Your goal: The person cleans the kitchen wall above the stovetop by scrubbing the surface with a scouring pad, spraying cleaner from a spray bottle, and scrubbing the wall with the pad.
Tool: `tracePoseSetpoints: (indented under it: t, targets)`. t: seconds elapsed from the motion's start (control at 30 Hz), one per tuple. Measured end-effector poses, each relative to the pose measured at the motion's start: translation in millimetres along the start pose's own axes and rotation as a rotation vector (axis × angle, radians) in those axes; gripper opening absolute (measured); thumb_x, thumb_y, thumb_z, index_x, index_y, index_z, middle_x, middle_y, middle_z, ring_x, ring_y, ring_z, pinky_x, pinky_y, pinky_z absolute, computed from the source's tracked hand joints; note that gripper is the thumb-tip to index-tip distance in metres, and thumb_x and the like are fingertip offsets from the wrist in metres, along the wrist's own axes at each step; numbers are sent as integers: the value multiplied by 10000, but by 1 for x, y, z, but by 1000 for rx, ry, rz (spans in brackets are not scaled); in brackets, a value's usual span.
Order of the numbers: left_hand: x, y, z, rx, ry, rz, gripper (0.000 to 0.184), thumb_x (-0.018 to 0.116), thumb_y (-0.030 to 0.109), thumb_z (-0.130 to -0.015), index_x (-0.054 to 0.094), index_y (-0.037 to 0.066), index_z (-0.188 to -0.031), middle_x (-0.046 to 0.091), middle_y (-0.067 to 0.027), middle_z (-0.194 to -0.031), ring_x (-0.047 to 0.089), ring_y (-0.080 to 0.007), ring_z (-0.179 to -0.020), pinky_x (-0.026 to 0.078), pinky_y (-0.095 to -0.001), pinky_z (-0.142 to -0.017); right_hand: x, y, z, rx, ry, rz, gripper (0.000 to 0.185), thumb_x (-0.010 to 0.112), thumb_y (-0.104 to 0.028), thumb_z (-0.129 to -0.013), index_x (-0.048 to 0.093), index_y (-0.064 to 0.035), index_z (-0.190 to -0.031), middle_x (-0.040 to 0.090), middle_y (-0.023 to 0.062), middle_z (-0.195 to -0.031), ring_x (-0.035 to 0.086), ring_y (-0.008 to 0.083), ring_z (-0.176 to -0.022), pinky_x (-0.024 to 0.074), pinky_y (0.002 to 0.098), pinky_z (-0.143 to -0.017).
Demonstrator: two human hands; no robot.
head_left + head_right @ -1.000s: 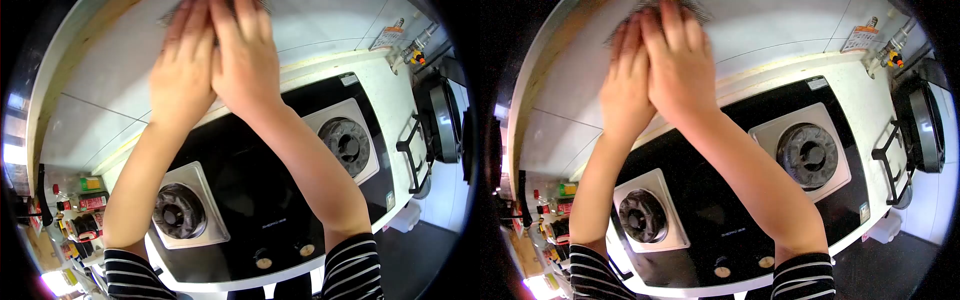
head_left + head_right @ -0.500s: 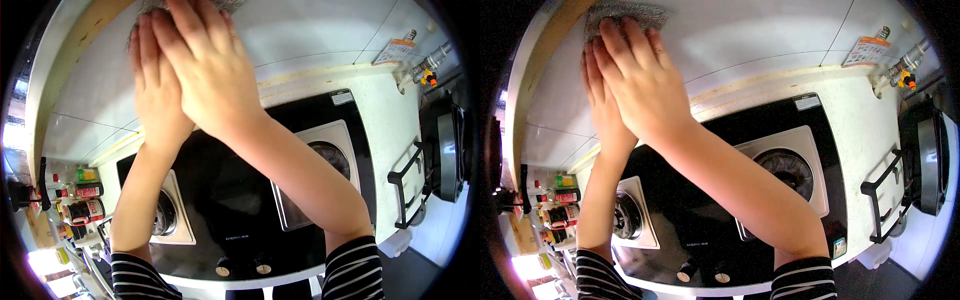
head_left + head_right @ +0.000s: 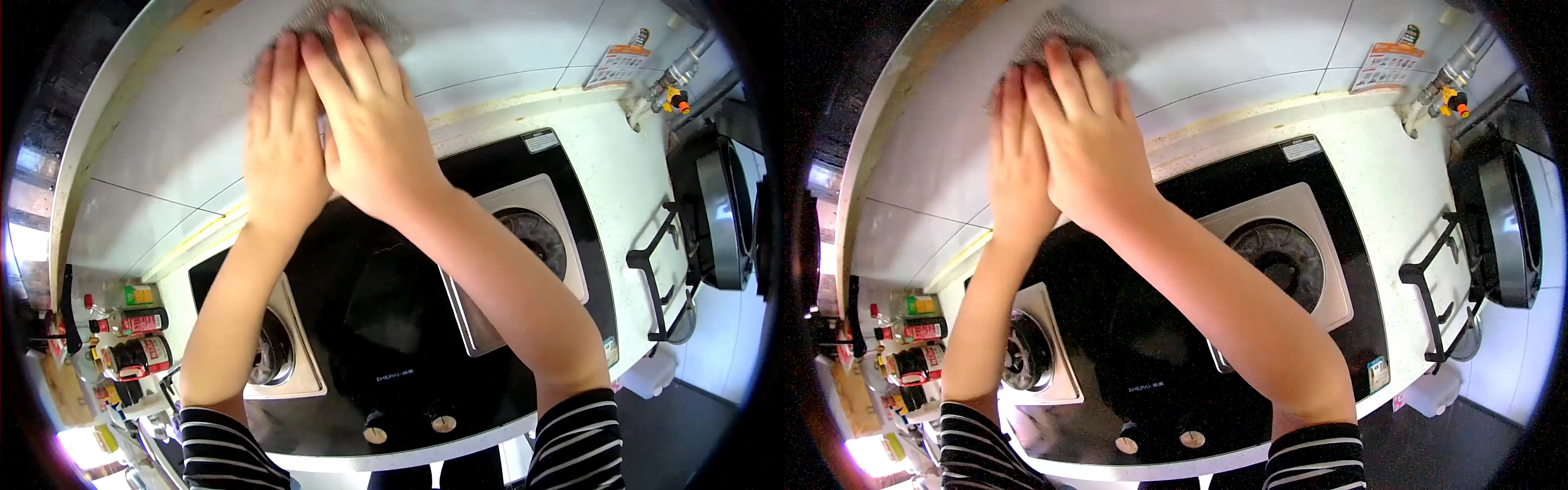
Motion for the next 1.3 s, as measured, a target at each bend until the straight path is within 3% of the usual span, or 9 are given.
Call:
tracePoseSetpoints:
  t: [0.17, 0.3, 0.47, 0.57, 0.73, 0.9, 1.17, 1.27, 1.3]
  targets:
    - [10, 20, -24, 63, -31, 32, 625, 572, 113, -758, 439, -32, -1351, 404, -140, -1438, 386, -301, -1339, 350, -382, -1096, -17, 25, -5, 72, 33, 95, 559, 616, -20, -703, 488, 17, -1245, 395, 212, -1412, 398, 395, -1281, 368, 451, -1060]
    - [51, 66, -17, 169, -226, 144, 635, 589, 104, -760, 439, -12, -1366, 367, -89, -1483, 356, -242, -1367, 344, -371, -1103, -14, 79, 52, 357, -169, 87, 720, 605, -9, -771, 303, 36, -1423, 222, 287, -1491, 270, 473, -1358, 314, 493, -1108]
    - [57, 67, -5, 46, -281, 135, 644, 599, 131, -789, 410, -45, -1379, 362, -146, -1477, 347, -301, -1370, 339, -413, -1106, -24, 79, 48, 205, -201, 23, 713, 596, -16, -763, 331, -10, -1425, 239, 258, -1501, 264, 450, -1374, 299, 561, -1089]
    - [34, 49, -17, -33, -35, 141, 625, 590, 149, -816, 402, -80, -1367, 370, -212, -1451, 345, -370, -1358, 327, -440, -1107, -34, 61, 15, 24, -129, -28, 590, 590, -92, -753, 479, -65, -1333, 356, 176, -1465, 338, 377, -1348, 336, 583, -1042]
    - [46, 71, -52, -8, -55, -17, 602, 549, 176, -832, 410, -55, -1370, 373, -193, -1458, 355, -356, -1355, 315, -449, -1112, -47, 83, -5, -27, 71, 140, 481, 541, -185, -789, 534, -38, -1247, 467, 122, -1347, 469, 297, -1203, 465, 415, -877]
    - [83, 107, -27, 29, -294, 43, 591, 530, 160, -815, 447, 38, -1387, 362, -47, -1500, 365, -226, -1370, 323, -407, -1111, -53, 121, 49, 145, -143, 86, 546, 571, -92, -777, 480, 9, -1306, 427, 188, -1362, 438, 377, -1232, 436, 434, -958]
    - [37, 87, -76, -27, -64, -271, 595, 528, 199, -831, 422, -44, -1363, 370, -259, -1430, 356, -406, -1333, 336, -436, -1113, -58, 77, -24, -78, -19, -17, 537, 541, -139, -779, 499, -9, -1299, 426, 167, -1384, 402, 365, -1267, 372, 459, -1026]
    - [44, 85, -90, -6, -15, -180, 580, 527, 209, -824, 445, -29, -1347, 417, -197, -1412, 386, -356, -1325, 352, -432, -1096, -71, 88, -32, -85, 12, 91, 531, 551, -145, -772, 509, -20, -1286, 441, 148, -1373, 415, 364, -1252, 392, 436, -1010]
    - [49, 86, -91, 13, -34, -140, 579, 529, 211, -823, 448, -25, -1345, 419, -185, -1415, 391, -346, -1324, 357, -430, -1091, -75, 102, -26, -27, 21, 17, 590, 564, -40, -745, 459, 0, -1325, 373, 204, -1407, 414, 426, -1226, 383, 460, -1031]
Point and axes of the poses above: each hand's wrist, its own z-axis away from the middle knuckle, its own x-axis out of the palm, y = z × x, the point moved 6 cm from there along -z, towards the middle knuckle
